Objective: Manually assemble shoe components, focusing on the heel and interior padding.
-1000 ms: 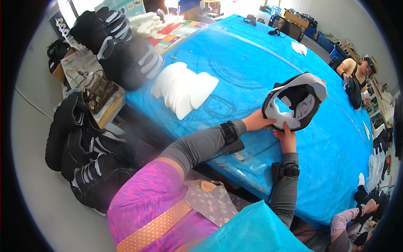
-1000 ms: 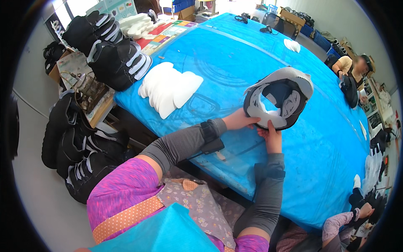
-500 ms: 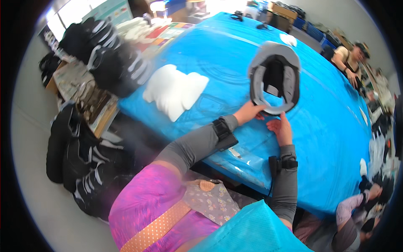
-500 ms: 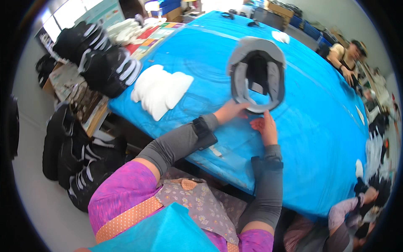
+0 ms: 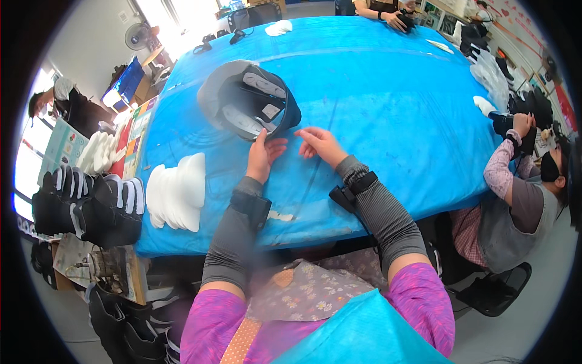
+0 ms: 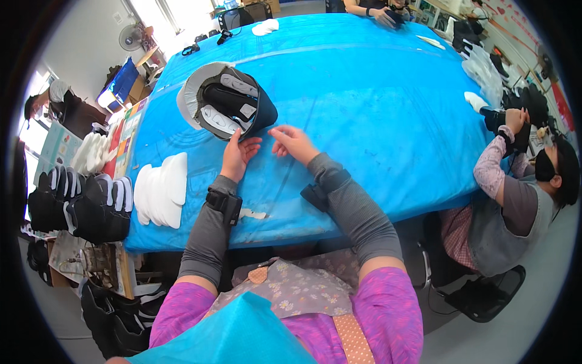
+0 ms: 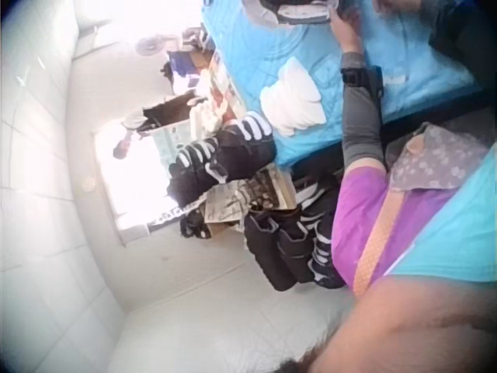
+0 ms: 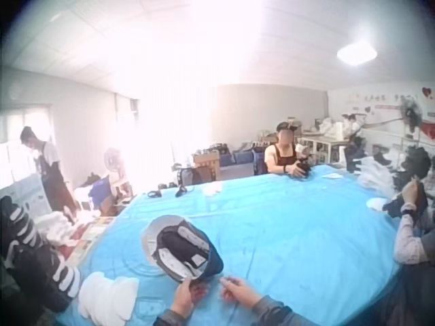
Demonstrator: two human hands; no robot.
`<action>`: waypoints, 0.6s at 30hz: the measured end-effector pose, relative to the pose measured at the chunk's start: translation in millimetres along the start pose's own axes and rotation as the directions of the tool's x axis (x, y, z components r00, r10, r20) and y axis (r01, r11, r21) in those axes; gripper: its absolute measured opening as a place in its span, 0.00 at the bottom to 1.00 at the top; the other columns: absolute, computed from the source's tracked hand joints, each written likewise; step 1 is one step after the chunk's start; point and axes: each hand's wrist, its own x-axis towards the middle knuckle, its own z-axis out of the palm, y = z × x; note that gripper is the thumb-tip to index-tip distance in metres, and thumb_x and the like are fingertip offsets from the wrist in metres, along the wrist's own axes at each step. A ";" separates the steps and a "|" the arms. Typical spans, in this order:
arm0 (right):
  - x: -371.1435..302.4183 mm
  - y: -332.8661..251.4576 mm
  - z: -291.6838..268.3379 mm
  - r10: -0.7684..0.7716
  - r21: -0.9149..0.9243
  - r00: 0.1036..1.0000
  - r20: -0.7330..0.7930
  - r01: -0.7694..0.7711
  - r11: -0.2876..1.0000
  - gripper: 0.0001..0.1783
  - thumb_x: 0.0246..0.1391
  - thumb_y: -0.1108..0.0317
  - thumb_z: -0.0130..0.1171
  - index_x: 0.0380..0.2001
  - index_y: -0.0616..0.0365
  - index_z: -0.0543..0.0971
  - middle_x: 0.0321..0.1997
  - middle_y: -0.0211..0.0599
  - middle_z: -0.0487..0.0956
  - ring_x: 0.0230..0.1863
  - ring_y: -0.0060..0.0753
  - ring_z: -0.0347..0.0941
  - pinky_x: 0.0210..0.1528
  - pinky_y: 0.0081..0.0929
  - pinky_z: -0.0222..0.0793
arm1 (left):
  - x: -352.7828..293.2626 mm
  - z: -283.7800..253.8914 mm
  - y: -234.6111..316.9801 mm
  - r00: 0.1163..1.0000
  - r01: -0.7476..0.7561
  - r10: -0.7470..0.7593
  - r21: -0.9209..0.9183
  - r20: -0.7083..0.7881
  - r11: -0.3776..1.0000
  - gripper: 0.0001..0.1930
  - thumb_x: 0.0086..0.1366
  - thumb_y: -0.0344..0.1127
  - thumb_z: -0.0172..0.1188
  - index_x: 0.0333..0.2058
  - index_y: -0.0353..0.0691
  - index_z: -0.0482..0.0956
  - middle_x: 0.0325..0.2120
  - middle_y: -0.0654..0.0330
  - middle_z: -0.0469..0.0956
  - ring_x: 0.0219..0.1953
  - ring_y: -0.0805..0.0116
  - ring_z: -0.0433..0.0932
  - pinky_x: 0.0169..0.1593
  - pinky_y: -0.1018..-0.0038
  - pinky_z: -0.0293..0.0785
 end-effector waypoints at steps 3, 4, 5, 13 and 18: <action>-20.0 -36.8 10.5 -0.236 0.033 0.971 -0.040 0.238 0.971 0.18 0.59 0.61 0.48 0.47 0.61 0.72 0.25 0.33 0.76 0.26 0.19 0.71 0.31 0.18 0.67 | 2.2 -11.3 -2.3 1.000 -0.006 0.006 -0.030 0.006 1.000 0.23 0.65 0.53 0.45 0.44 0.36 0.68 0.34 0.49 0.78 0.32 0.67 0.75 0.38 0.75 0.71; -33.3 -61.3 13.8 -0.361 0.086 0.927 -0.099 0.369 0.925 0.17 0.59 0.64 0.48 0.49 0.62 0.72 0.26 0.34 0.76 0.28 0.20 0.71 0.34 0.19 0.67 | 2.3 -9.9 -1.5 1.000 -0.011 0.012 -0.023 0.007 1.000 0.23 0.65 0.53 0.45 0.44 0.36 0.68 0.34 0.49 0.78 0.32 0.67 0.75 0.38 0.75 0.71; -51.0 -89.9 20.3 -0.455 0.051 0.888 -0.064 0.458 0.887 0.17 0.58 0.68 0.46 0.49 0.63 0.71 0.27 0.34 0.76 0.29 0.22 0.71 0.35 0.20 0.67 | 0.3 -9.0 -1.2 1.000 -0.008 0.008 -0.013 0.006 1.000 0.23 0.65 0.52 0.46 0.44 0.36 0.68 0.34 0.48 0.78 0.32 0.66 0.76 0.38 0.74 0.72; -170.6 -248.6 51.6 -0.891 -0.127 0.242 0.383 0.970 0.209 0.17 0.53 0.72 0.51 0.39 0.28 0.75 0.33 0.26 0.72 0.35 0.29 0.66 0.41 0.29 0.61 | 0.2 6.4 -1.6 0.999 -0.016 0.016 0.009 0.034 1.000 0.22 0.65 0.51 0.46 0.43 0.34 0.68 0.33 0.47 0.77 0.32 0.64 0.76 0.37 0.73 0.72; -218.5 -268.6 69.6 -0.850 -0.207 0.351 0.394 0.934 0.290 0.13 0.52 0.62 0.57 0.36 0.19 0.78 0.34 0.12 0.70 0.39 0.21 0.62 0.47 0.29 0.54 | -1.3 -11.3 2.7 0.999 -0.043 0.043 0.022 0.003 0.999 0.23 0.65 0.52 0.46 0.42 0.34 0.68 0.33 0.48 0.77 0.32 0.65 0.76 0.37 0.74 0.72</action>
